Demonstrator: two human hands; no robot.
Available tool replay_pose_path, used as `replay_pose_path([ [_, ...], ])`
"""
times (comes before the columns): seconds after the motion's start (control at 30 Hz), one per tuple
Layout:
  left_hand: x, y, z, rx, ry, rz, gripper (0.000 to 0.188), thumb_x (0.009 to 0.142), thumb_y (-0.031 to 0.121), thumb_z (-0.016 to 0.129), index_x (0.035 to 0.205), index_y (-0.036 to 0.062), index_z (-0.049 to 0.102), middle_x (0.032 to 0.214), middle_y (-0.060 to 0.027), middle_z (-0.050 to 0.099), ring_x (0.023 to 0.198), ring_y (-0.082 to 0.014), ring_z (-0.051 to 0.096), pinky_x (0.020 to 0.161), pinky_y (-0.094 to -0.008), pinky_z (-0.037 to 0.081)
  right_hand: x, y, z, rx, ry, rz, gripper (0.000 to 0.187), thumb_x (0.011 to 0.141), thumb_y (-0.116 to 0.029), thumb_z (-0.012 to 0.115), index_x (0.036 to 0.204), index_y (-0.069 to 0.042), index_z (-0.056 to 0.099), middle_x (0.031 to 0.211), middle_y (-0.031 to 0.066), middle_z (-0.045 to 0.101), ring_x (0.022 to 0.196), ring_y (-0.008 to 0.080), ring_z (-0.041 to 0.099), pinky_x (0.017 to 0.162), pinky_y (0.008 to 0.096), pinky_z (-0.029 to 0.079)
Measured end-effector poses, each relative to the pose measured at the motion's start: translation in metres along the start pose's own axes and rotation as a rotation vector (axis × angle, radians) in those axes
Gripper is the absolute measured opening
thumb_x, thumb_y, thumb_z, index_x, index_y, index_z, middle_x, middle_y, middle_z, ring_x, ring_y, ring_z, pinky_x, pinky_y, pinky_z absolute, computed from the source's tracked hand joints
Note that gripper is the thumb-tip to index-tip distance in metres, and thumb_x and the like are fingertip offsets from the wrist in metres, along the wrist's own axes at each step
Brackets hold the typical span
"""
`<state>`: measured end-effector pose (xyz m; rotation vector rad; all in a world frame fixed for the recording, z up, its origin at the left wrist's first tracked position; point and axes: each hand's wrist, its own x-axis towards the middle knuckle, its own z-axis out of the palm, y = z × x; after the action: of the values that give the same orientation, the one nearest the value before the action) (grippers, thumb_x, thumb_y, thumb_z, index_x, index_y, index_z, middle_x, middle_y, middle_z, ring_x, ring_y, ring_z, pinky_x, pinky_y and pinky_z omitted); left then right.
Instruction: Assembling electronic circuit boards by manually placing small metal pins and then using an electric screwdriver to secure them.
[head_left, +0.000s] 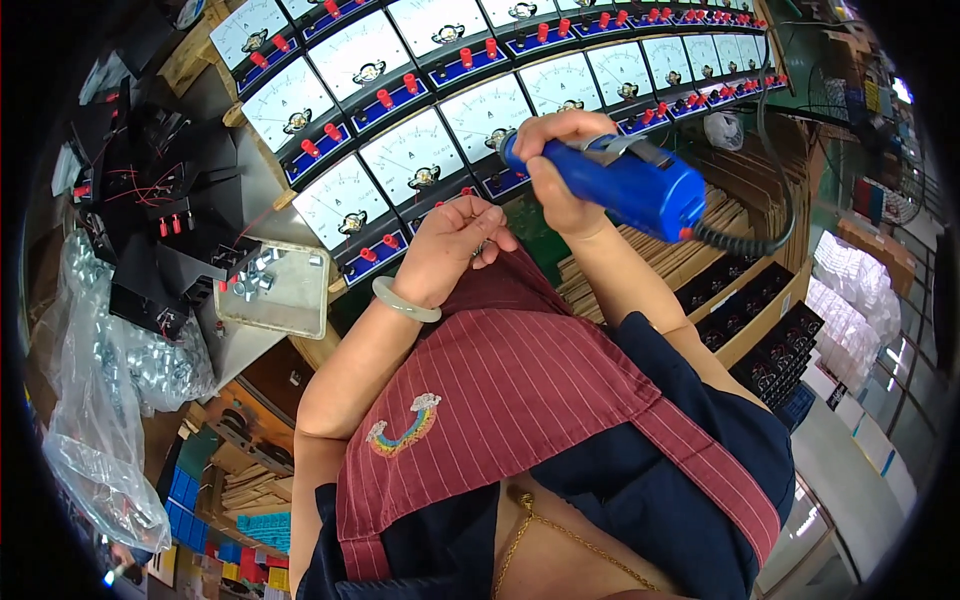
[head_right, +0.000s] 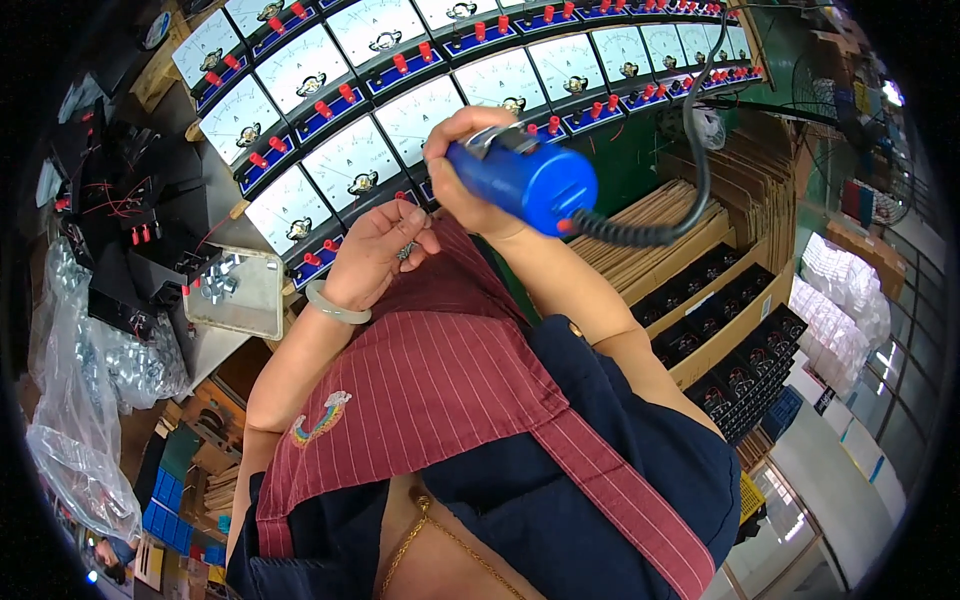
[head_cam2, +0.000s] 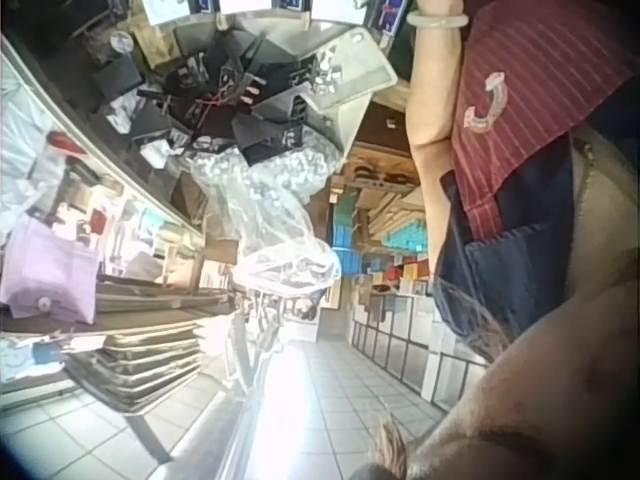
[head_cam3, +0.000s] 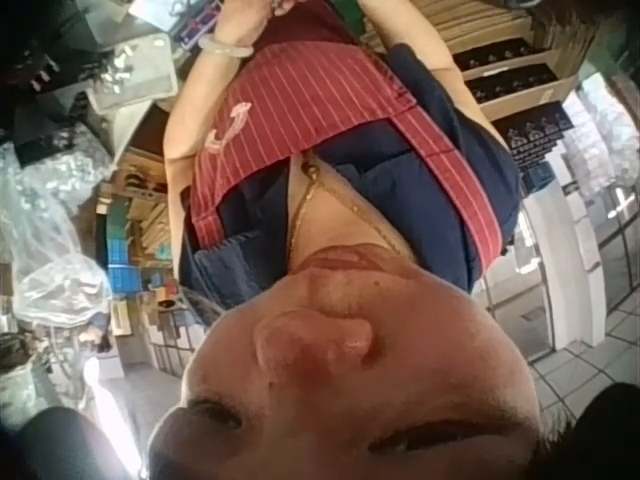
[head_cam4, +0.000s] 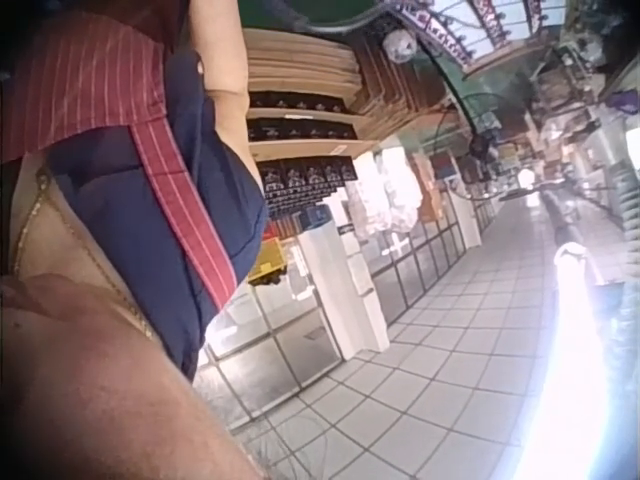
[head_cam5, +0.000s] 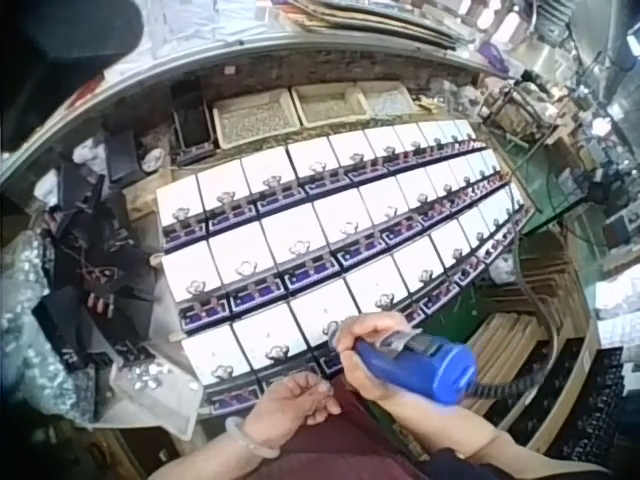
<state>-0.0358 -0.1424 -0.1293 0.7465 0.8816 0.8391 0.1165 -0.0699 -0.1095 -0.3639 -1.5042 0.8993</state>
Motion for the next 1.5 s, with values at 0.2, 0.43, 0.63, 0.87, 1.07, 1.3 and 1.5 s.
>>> replay_pose_path([
  [0.2, -0.008, 0.004, 0.002, -0.225, 0.053, -0.018, 0.016, 0.092, 0.019, 0.054, 0.096, 0.0035, 0.056, 0.086, -0.0092, 0.065, 0.062, -0.0087, 0.053, 0.055, -0.0203, 0.040, -0.007, 0.001, 0.003, -0.121, -0.222, -0.086, 0.037, 0.074, 0.007, 0.056, 0.105, -0.006, 0.040, 0.081, 0.0095, 0.054, 0.074, 0.0191, 0.054, 0.070, 0.0357, 0.047],
  [0.43, -0.011, -0.021, -0.017, -0.433, 0.073, 0.052, 0.022, 0.094, 0.026, 0.048, 0.085, 0.0063, 0.052, 0.067, 0.0001, 0.044, 0.053, -0.0103, 0.038, 0.049, -0.0199, 0.032, -0.004, -0.013, 0.006, 0.087, 0.093, 0.131, 0.033, 0.075, 0.005, 0.058, 0.104, -0.003, 0.045, 0.078, 0.0068, 0.057, 0.069, 0.0133, 0.054, 0.065, 0.0247, 0.045],
  [0.63, -0.024, -0.009, 0.003, -0.461, 0.237, 0.057, 0.033, 0.094, 0.030, 0.050, 0.068, 0.0103, 0.046, 0.058, 0.0026, 0.037, 0.052, -0.0082, 0.031, 0.048, -0.0219, 0.027, -0.014, -0.071, 0.022, 0.525, 0.047, 0.120, 0.036, 0.078, -0.008, 0.057, 0.110, -0.005, 0.040, 0.077, 0.0090, 0.053, 0.072, 0.0188, 0.051, 0.075, 0.0398, 0.043],
  [0.87, -0.039, -0.024, -0.021, -0.626, -0.090, 0.107, 0.024, 0.095, 0.027, 0.047, 0.084, 0.0070, 0.052, 0.065, 0.0017, 0.043, 0.057, -0.0098, 0.037, 0.051, -0.0211, 0.030, -0.019, -0.072, 0.050, 0.546, 0.002, 0.112, 0.036, 0.078, -0.006, 0.057, 0.109, -0.006, 0.039, 0.077, 0.0089, 0.053, 0.074, 0.0184, 0.052, 0.074, 0.0377, 0.044],
  [1.07, -0.057, -0.030, -0.029, -0.274, 0.101, 0.122, 0.025, 0.097, 0.022, 0.038, 0.101, 0.0037, 0.054, 0.067, -0.0010, 0.048, 0.057, -0.0098, 0.040, 0.052, -0.0203, 0.031, -0.028, -0.025, 0.067, 0.065, -0.048, 0.011, 0.034, 0.079, -0.002, 0.057, 0.109, -0.004, 0.039, 0.080, 0.0093, 0.056, 0.076, 0.0199, 0.055, 0.076, 0.0381, 0.046],
  [1.3, -0.067, -0.022, -0.034, -0.123, 0.148, 0.093, 0.015, 0.097, 0.019, 0.041, 0.094, 0.0061, 0.048, 0.068, -0.0022, 0.050, 0.058, -0.0080, 0.042, 0.053, -0.0198, 0.034, -0.031, -0.006, 0.077, 0.023, -0.135, 0.052, 0.036, 0.078, 0.000, 0.055, 0.109, -0.004, 0.037, 0.082, 0.0099, 0.054, 0.075, 0.0186, 0.054, 0.074, 0.0352, 0.046],
  [1.5, -0.064, -0.027, -0.044, -0.229, 0.093, 0.129, 0.022, 0.096, 0.024, 0.044, 0.083, 0.0076, 0.048, 0.065, -0.0008, 0.049, 0.056, -0.0082, 0.041, 0.051, -0.0198, 0.033, -0.034, -0.002, 0.081, -0.107, -0.309, -0.062, 0.036, 0.073, 0.009, 0.055, 0.103, -0.006, 0.041, 0.080, 0.0087, 0.053, 0.073, 0.0177, 0.054, 0.069, 0.0333, 0.047],
])
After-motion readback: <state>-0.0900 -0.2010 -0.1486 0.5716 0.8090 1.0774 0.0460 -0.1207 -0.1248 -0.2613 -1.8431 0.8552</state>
